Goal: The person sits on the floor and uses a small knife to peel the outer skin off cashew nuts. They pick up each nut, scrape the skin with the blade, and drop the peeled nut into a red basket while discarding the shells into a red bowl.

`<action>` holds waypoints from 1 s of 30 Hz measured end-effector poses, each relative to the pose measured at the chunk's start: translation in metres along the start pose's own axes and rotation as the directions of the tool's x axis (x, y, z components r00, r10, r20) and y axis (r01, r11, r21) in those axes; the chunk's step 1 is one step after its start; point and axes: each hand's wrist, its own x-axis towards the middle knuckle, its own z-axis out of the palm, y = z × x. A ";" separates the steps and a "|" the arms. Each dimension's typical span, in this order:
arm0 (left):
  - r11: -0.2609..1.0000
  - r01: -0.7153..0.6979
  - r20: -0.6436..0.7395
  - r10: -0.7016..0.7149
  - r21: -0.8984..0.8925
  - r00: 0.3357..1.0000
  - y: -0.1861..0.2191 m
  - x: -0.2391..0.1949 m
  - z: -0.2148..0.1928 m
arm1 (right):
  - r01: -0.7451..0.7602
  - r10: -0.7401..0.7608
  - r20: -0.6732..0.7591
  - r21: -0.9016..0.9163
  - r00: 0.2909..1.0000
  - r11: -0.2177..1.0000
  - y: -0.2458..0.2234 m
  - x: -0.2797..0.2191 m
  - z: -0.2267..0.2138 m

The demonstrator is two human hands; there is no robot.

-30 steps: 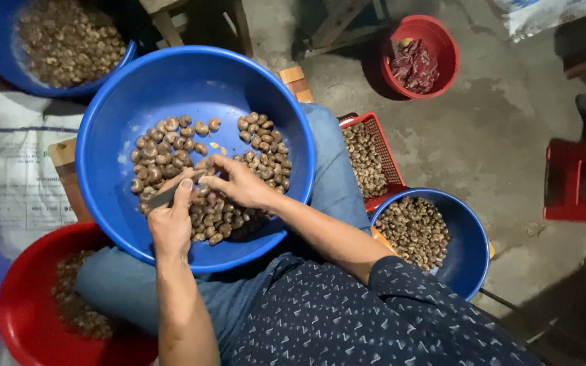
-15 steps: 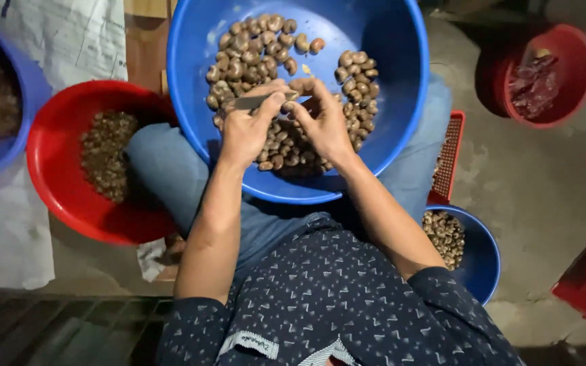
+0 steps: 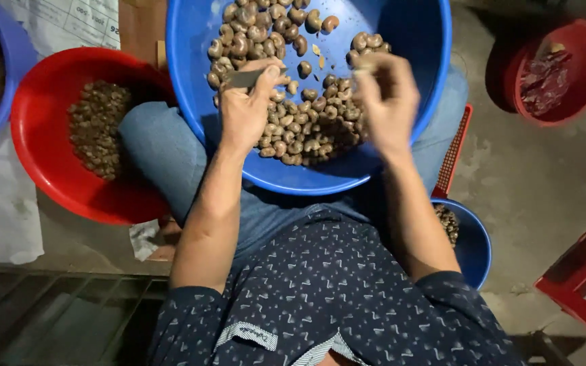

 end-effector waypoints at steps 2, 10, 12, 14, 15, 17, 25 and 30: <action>0.999 -0.001 -0.028 0.002 0.038 1.000 0.011 0.000 0.001 | -0.016 0.013 -0.097 -0.027 0.995 0.999 0.001 -0.006 -0.038; 0.995 -0.062 0.010 0.062 0.080 0.998 0.002 0.000 0.003 | -0.265 0.232 -0.444 -0.013 0.866 0.964 0.112 -0.060 -0.173; 0.994 -0.059 0.002 0.059 0.089 0.998 0.002 0.001 0.000 | -0.431 0.329 -0.475 -0.120 0.816 0.894 0.142 -0.079 -0.184; 0.995 -0.053 -0.017 0.054 0.082 0.998 0.009 0.000 0.001 | -0.434 0.336 -0.463 -0.121 0.820 0.893 0.157 -0.092 -0.191; 0.997 -0.045 -0.026 0.047 0.070 0.999 0.012 -0.001 0.001 | -0.441 0.343 -0.458 -0.123 0.820 0.889 0.165 -0.099 -0.195; 0.998 -0.023 -0.055 0.026 0.052 0.998 0.011 -0.001 0.000 | -0.449 0.332 -0.419 -0.218 0.845 0.867 0.179 -0.106 -0.209; 0.999 -0.030 -0.224 0.026 -0.013 0.974 0.016 0.003 -0.005 | -0.152 -0.075 -0.338 -0.597 0.938 0.788 0.069 -0.048 -0.149; 1.000 -0.012 -0.261 0.010 -0.006 0.965 0.020 0.002 -0.004 | 0.238 -0.157 0.220 -0.411 0.963 0.880 -0.007 -0.006 -0.038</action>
